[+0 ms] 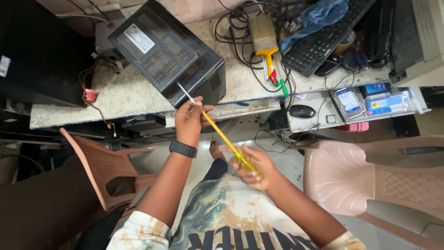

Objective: The person cleans a desktop computer tower using a brush and a screwdriver. They brush dust off the exterior surfaces and use the screwdriver to clean crevices and vents on the back and sides of the unit.

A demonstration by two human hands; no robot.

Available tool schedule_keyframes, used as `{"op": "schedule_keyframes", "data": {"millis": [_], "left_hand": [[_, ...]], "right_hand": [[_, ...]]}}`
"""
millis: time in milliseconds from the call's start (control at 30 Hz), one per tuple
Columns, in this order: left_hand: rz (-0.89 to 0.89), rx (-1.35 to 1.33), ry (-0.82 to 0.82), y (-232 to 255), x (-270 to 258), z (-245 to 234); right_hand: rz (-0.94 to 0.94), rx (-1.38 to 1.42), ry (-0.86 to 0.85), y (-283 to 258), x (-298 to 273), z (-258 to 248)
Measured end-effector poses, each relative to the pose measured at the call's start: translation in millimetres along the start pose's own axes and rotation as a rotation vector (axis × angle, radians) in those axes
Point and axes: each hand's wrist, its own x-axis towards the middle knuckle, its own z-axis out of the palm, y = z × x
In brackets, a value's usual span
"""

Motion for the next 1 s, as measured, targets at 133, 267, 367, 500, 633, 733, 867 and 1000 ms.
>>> {"op": "schedule_keyframes", "data": {"millis": [133, 267, 367, 500, 633, 733, 867, 1000], "left_hand": [[-0.067, 0.036, -0.075, 16, -4, 1], [0.152, 1.034, 0.153, 74, 6, -41], [0.777, 1.236, 0.394, 123, 60, -66], [0.969, 1.385, 0.198, 135, 137, -70], [0.795, 1.491, 0.226, 112, 167, -71], [0.762, 1.46, 0.213, 97, 164, -78], [0.789, 1.473, 0.224, 103, 163, -76], [0.801, 1.468, 0.22, 106, 159, -72]], "right_hand": [[0.033, 0.037, -0.088, 1, -7, 0], [0.005, -0.062, 0.017, -11, -14, 11], [0.015, -0.094, 0.096, -16, -20, 19], [0.015, -0.131, 0.12, -17, -22, 31], [0.036, -0.114, 0.084, -21, -24, 40], [0.026, -0.179, 0.183, -17, -29, 43], [-0.079, -0.408, 0.218, -11, -26, 50], [-0.164, -0.68, 0.296, -3, -21, 49]]}}
